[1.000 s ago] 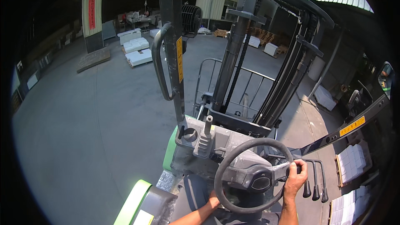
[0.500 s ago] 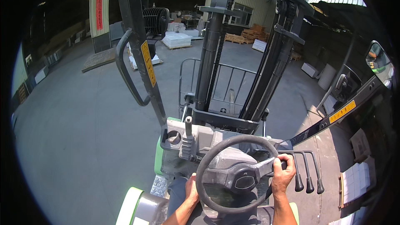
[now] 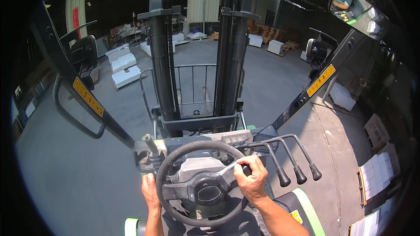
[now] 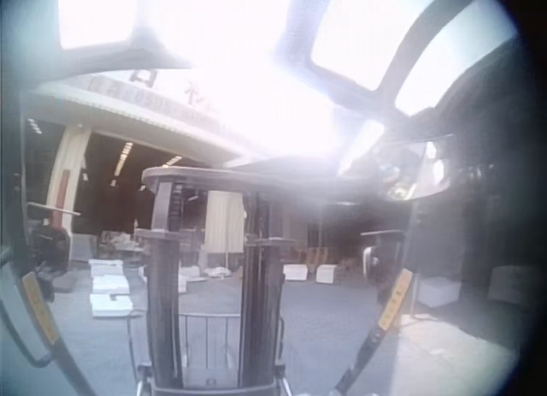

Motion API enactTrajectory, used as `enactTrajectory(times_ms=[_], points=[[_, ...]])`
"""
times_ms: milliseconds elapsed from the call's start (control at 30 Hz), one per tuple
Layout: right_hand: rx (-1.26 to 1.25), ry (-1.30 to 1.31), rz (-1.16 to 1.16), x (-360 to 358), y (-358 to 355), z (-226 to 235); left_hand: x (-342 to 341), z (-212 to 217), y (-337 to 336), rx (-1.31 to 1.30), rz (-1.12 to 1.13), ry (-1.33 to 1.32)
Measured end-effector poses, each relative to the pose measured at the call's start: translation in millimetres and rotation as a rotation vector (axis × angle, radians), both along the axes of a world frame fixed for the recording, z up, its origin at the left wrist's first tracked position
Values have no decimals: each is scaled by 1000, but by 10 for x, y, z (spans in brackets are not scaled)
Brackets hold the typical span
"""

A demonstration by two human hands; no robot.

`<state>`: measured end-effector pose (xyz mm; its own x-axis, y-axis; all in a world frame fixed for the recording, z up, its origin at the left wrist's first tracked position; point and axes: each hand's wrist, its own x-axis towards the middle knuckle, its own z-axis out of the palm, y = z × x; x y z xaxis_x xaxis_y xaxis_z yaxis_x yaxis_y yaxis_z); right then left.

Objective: The person operates a forklift inside a warehouse, steering and maneuvering around stacks of white panels and wooden pallets. The forklift forks remain empty throughout the clip, and no lifting or loading actions are performed.

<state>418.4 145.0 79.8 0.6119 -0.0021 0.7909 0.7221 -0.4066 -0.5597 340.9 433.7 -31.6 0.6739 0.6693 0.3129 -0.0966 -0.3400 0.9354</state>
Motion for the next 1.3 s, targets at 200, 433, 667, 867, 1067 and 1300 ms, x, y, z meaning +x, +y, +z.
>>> enactTrajectory(times_ms=[200,433,667,867,1067,1300], points=[[3,-36,40,208,-296,3,443,41,-222,105,15,-22],[28,-72,40,340,-372,-69,592,-23,-324,34,12,-67],[29,-67,64,413,-399,-108,658,-8,-403,109,66,-86],[38,-39,33,353,-389,-90,629,7,-421,72,59,-75],[73,19,-8,147,-162,-64,455,32,-197,77,28,-110],[51,40,-51,-45,61,-92,287,14,23,90,79,-13]])
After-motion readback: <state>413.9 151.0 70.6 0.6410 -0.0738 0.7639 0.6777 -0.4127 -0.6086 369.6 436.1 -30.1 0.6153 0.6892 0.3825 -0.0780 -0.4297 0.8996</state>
